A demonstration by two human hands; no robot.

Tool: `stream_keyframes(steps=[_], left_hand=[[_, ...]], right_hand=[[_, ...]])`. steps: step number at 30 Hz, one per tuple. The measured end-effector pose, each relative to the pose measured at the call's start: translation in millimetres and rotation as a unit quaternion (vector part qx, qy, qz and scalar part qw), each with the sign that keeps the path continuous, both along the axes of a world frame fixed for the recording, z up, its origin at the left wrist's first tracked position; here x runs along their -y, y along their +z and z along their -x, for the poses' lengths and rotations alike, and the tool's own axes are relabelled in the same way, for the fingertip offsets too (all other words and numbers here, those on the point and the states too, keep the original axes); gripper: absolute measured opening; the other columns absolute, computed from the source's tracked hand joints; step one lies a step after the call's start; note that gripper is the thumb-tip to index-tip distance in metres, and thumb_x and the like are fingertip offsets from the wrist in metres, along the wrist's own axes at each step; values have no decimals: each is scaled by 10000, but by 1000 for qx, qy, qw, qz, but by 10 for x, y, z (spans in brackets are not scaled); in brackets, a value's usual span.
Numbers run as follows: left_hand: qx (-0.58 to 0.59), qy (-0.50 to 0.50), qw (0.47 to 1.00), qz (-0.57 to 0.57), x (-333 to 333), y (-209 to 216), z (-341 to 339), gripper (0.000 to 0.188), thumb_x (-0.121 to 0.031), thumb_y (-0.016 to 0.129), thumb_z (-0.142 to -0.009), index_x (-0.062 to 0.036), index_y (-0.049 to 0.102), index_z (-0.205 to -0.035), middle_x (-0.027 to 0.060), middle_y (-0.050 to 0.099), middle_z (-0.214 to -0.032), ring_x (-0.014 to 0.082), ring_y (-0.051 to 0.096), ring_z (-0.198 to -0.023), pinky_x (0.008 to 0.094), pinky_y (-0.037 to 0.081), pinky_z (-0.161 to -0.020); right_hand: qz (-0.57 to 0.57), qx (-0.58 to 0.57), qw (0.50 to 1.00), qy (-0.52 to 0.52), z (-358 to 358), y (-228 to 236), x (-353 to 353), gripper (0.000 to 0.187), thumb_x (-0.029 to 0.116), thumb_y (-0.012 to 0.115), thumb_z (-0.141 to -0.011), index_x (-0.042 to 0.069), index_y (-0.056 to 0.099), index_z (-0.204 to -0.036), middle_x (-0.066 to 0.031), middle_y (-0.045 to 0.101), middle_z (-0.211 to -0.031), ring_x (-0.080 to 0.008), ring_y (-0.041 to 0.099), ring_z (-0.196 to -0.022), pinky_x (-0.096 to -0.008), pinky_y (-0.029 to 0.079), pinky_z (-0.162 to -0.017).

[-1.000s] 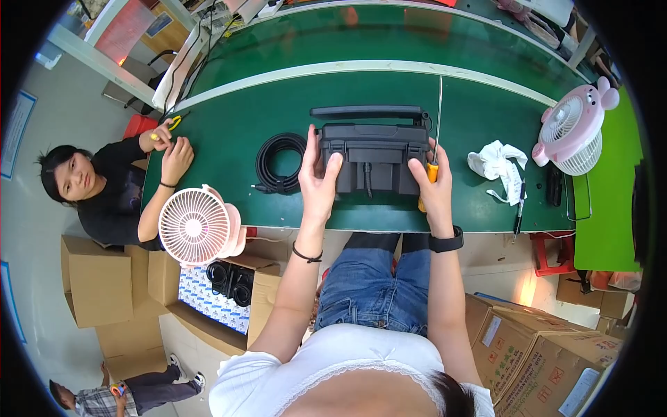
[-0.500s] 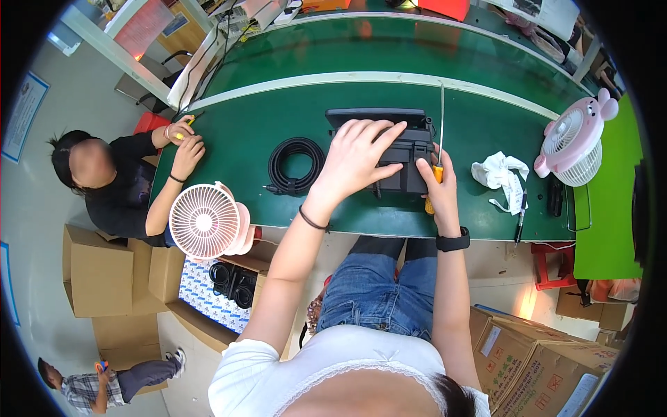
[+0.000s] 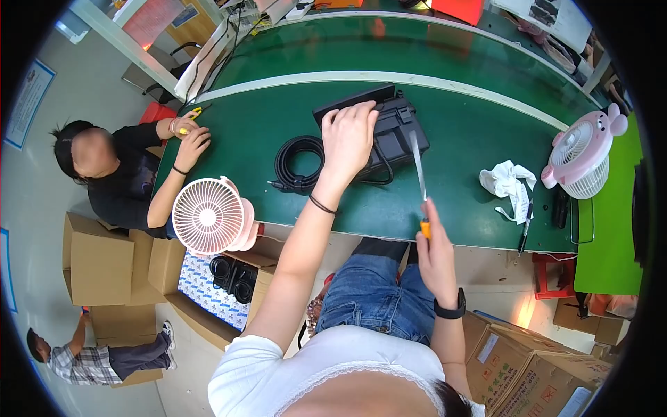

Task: Assembling and inspecting a portable solar panel unit with its integrated battery box and cables.

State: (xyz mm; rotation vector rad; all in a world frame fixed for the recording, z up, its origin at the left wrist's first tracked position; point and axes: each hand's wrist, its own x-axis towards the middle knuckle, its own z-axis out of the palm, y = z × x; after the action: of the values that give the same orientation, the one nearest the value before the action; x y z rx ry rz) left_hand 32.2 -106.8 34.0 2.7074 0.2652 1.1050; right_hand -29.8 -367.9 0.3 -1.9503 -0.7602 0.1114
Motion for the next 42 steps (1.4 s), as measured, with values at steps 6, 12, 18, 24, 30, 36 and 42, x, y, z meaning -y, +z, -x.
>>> stream_keyframes(steps=[6, 12, 18, 24, 30, 36, 42], left_hand=[[-28, 60, 997, 37, -62, -34, -33, 227, -157, 529, -971, -76, 703, -1091, 80, 721, -1041, 233, 663, -1012, 426, 399, -970], [-13, 43, 998, 47, -42, -65, -24, 224, -157, 539, -967, -78, 706, -1094, 79, 722, -1054, 233, 647, -1041, 433, 388, -971], [5, 40, 998, 54, -51, -68, -16, 230, -174, 530, -976, -99, 719, -1085, 92, 728, -1050, 256, 659, -1040, 425, 414, -968], [30, 28, 998, 44, -23, -33, 11, 214, -153, 549, -956, -78, 713, -1072, 89, 727, -1031, 276, 663, -984, 440, 435, -920], [42, 25, 998, 44, 52, -46, 106, 204, -135, 581, -925, -66, 695, -1079, 70, 707, -1070, 255, 633, -1027, 434, 401, -941], [103, 22, 993, 48, 109, -134, 87, 210, -126, 610, -909, -41, 703, -1076, 76, 707, -1065, 235, 620, -1038, 424, 385, -974], [100, 20, 994, 45, 106, -104, 97, 210, -130, 614, -908, -44, 703, -1078, 73, 704, -1069, 231, 620, -1033, 412, 385, -978]], right_hand=[[109, 135, 984, -36, 42, 145, -58, 558, -14, 566, -903, 84, 447, -1440, -175, 597, -1316, -353, 683, -963, -397, 571, -788], [147, 221, 963, -52, -27, 229, -198, 547, -35, 588, -856, 80, 518, -1386, -110, 623, -1263, -281, 689, -860, -374, 573, -725], [196, 271, 940, -68, -8, 274, -252, 581, -56, 585, -811, 77, 539, -1375, -87, 617, -1266, -240, 660, -826, -352, 570, -711], [191, 251, 947, -60, 39, 284, -284, 564, -51, 566, -846, 64, 517, -1395, -140, 616, -1247, -299, 671, -864, -391, 569, -733], [68, 111, 991, 11, 13, 120, -185, 564, -47, 551, -913, 51, 441, -1458, -211, 618, -1225, -394, 666, -934, -412, 553, -761], [-179, -359, 915, 50, -11, 20, -72, 568, -30, 512, -976, 76, 383, -1519, -74, 588, -1259, -15, 444, -622, -167, 393, -510], [-208, -407, 888, 52, -22, 1, -70, 564, -3, 522, -977, 82, 384, -1518, -77, 593, -1259, -26, 441, -601, -178, 397, -493]])
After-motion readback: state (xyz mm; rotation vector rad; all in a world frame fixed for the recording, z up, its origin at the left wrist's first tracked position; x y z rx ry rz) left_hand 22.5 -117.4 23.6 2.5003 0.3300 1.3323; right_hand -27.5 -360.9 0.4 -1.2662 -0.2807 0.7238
